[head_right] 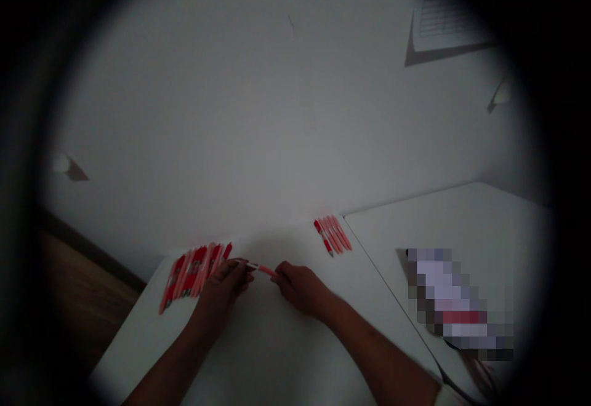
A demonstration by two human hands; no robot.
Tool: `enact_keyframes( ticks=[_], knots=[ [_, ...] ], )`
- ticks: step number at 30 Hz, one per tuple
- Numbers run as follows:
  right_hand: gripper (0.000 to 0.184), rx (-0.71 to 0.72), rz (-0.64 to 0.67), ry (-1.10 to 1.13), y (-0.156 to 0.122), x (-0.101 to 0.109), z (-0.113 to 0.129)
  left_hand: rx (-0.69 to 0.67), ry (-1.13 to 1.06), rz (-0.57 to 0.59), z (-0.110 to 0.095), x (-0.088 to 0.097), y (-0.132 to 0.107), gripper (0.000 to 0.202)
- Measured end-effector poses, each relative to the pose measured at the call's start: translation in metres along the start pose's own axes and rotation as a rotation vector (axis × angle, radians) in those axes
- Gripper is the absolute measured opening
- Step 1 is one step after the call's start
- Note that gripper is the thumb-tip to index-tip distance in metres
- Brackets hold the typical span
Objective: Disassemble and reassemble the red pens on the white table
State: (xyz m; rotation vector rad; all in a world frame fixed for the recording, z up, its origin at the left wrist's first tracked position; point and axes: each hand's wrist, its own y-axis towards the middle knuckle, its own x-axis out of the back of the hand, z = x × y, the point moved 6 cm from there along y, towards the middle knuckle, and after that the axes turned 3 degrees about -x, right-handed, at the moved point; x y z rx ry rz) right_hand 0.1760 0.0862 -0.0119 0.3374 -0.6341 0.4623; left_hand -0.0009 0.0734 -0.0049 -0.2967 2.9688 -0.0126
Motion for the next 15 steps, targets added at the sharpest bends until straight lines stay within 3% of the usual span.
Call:
enact_keyframes(
  ticks=[15],
  knots=[
    [0.022, 0.002, 0.01, 0.057, 0.0002, 0.0007, 0.0022, -0.022, 0.12, -0.014, -0.0024, 0.0054, 0.0006, 0.029]
  ],
)
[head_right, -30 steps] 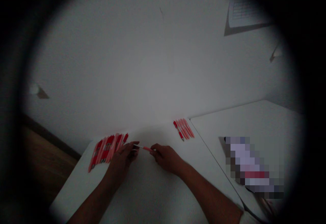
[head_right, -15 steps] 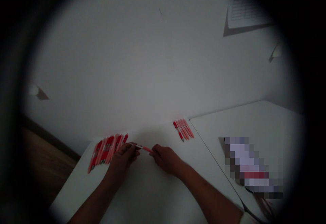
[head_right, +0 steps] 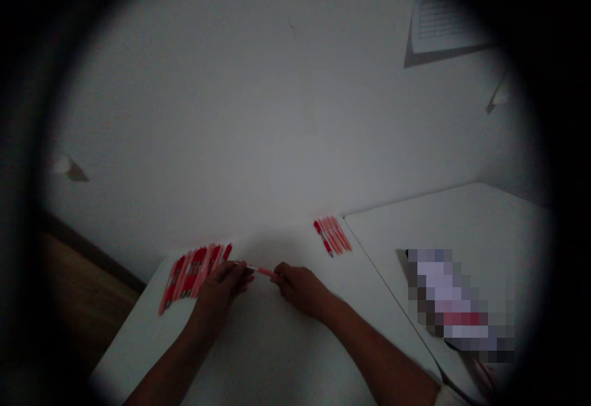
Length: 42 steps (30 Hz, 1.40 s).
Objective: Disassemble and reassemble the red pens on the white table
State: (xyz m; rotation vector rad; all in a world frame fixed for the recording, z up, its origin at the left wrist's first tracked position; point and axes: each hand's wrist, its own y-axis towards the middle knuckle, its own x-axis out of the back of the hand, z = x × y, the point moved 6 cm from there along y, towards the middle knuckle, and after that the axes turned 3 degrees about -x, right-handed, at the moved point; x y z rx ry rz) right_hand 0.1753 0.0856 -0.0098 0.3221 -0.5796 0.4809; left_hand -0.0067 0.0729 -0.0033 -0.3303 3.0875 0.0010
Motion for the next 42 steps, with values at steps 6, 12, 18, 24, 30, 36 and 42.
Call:
enact_keyframes(
  ticks=[6, 12, 18, 24, 30, 36, 42],
  knots=[
    [0.023, -0.023, 0.005, 0.061, 0.001, -0.002, -0.003, 0.024, -0.067, -0.014, 0.0, -0.001, -0.001, 0.031],
    [0.023, -0.072, 0.011, 0.227, 0.002, -0.004, -0.01, -0.056, -0.001, -0.006, -0.011, -0.003, -0.005, 0.031],
    [0.021, -0.12, 0.013, 0.294, 0.003, -0.006, -0.014, -0.123, 0.101, 0.024, -0.018, -0.005, -0.006, 0.026],
    [0.02, -0.107, 0.017, 0.284, 0.002, -0.005, -0.012, -0.085, 0.056, 0.023, -0.015, -0.001, -0.006, 0.026],
    [0.016, -0.092, -0.027, 0.268, 0.004, -0.005, -0.015, -0.114, 0.149, 0.045, -0.017, -0.004, -0.007, 0.025],
    [0.017, -0.05, -0.045, 0.265, 0.005, -0.005, -0.016, -0.091, 0.121, 0.086, -0.011, -0.005, -0.004, 0.024],
    [0.017, -0.039, -0.042, 0.248, 0.003, -0.006, -0.015, 0.017, -0.012, 0.037, 0.0, 0.0, -0.001, 0.027]
  ],
)
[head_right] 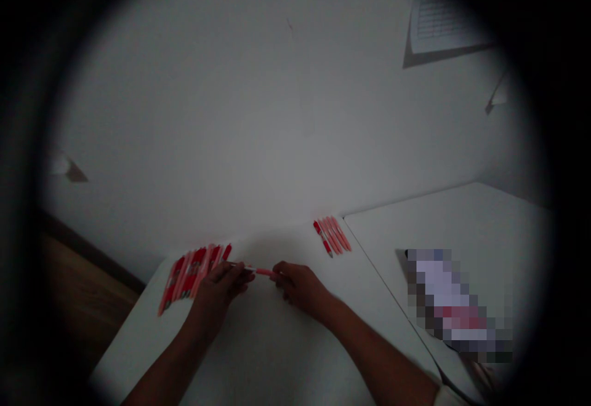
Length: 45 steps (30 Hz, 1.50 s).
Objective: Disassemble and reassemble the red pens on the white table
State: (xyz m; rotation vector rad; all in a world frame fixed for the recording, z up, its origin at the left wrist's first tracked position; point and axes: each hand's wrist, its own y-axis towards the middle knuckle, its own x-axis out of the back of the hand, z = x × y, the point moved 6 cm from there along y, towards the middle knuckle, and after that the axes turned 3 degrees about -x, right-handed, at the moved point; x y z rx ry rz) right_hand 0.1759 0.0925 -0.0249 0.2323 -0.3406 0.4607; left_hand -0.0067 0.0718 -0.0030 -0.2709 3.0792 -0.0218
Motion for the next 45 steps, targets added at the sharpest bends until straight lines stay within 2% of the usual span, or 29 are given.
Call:
enact_keyframes(
  ticks=[7, 13, 18, 22, 27, 31, 33, 45],
  knots=[
    [0.019, -0.018, 0.003, 0.029, 0.0, 0.0, 0.002, -0.071, 0.022, 0.012, -0.007, 0.0, -0.002, 0.027],
    [0.018, 0.033, -0.03, -0.041, 0.0, 0.003, 0.005, -0.104, 0.094, 0.023, -0.01, -0.003, -0.003, 0.025],
    [0.018, 0.009, -0.002, -0.101, 0.0, 0.003, 0.003, -0.113, 0.142, 0.058, -0.008, -0.007, -0.003, 0.024],
    [0.014, -0.001, 0.003, -0.105, -0.002, 0.004, 0.006, -0.086, 0.111, 0.057, -0.005, -0.007, -0.002, 0.024],
    [0.014, 0.008, 0.024, -0.12, -0.003, 0.005, 0.008, 0.022, 0.025, 0.048, 0.003, -0.005, 0.0, 0.027],
    [0.015, 0.086, 0.002, -0.239, -0.002, 0.005, 0.013, 0.074, -0.013, 0.028, 0.007, -0.004, 0.001, 0.028],
    [0.016, 0.106, -0.005, -0.266, -0.002, 0.004, 0.015, 0.075, -0.006, 0.03, 0.006, -0.004, 0.001, 0.028],
    [0.017, 0.016, 0.005, -0.166, -0.003, 0.001, 0.01, 0.016, -0.018, 0.055, 0.003, -0.006, 0.0, 0.026]
  ],
)
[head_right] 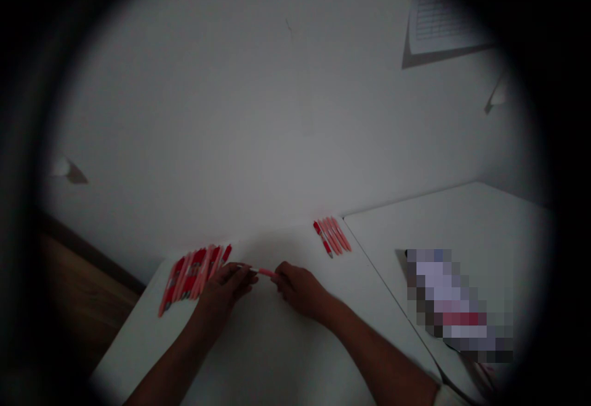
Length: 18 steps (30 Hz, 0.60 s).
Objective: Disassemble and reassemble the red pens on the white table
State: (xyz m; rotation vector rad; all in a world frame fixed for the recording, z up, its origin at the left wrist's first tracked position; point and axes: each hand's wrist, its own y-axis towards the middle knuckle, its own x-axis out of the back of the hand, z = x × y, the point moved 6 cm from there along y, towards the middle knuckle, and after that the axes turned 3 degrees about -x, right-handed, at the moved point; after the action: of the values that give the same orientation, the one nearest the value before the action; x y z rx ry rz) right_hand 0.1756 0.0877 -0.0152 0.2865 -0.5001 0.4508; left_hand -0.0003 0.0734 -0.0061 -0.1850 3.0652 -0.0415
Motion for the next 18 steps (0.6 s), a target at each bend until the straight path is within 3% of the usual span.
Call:
enact_keyframes(
  ticks=[8, 18],
  knots=[
    [0.013, 0.008, 0.01, 0.094, 0.001, -0.003, -0.004, -0.041, 0.044, 0.006, 0.0, 0.0, 0.001, 0.026],
    [0.024, -0.043, -0.022, 0.264, 0.004, 0.001, -0.002, -0.113, 0.181, 0.014, -0.012, -0.006, -0.003, 0.036]
  ],
)
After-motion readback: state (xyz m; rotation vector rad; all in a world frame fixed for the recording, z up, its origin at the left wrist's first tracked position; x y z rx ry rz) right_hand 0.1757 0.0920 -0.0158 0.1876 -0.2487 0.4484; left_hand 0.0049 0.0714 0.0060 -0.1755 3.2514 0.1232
